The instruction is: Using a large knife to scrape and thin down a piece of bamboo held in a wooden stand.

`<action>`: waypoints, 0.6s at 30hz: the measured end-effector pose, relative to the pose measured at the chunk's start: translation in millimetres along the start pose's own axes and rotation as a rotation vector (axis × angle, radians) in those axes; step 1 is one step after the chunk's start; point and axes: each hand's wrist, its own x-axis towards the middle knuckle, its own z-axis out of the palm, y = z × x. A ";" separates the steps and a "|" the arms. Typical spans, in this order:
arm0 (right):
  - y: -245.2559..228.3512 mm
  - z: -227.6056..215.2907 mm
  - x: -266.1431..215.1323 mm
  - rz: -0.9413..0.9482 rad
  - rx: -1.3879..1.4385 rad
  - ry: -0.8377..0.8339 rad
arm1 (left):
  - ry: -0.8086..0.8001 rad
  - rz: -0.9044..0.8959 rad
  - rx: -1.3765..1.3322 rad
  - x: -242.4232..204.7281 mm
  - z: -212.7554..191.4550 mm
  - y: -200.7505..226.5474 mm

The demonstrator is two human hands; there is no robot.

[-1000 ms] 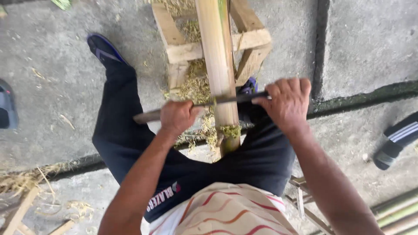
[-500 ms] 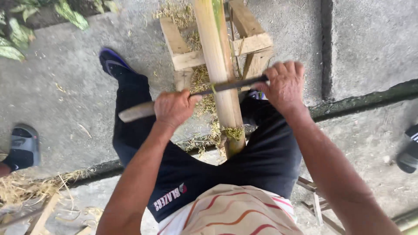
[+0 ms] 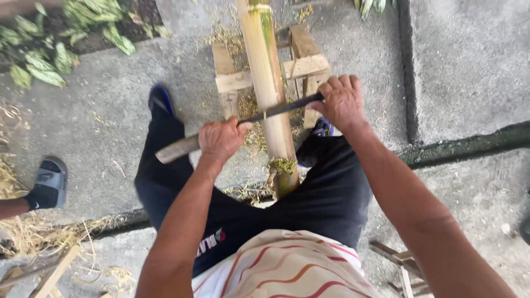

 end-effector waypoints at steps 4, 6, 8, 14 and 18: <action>-18.3 -8.3 -64.4 -0.023 -0.142 0.007 | -0.318 -0.038 0.020 -40.0 22.8 8.2; -33.2 -12.3 -100.9 -0.023 -0.191 0.026 | -0.397 -0.035 -0.052 -62.2 34.2 8.2; -48.1 -17.4 -127.0 0.173 -0.051 -0.132 | -0.324 0.142 -0.072 -80.8 50.8 4.8; -46.7 -36.5 5.6 -0.018 -0.412 -0.192 | -0.176 0.035 -0.283 10.9 56.7 -46.0; -72.7 -48.7 -26.4 0.021 -0.484 -0.362 | -0.025 0.166 -0.262 -30.4 108.7 -46.5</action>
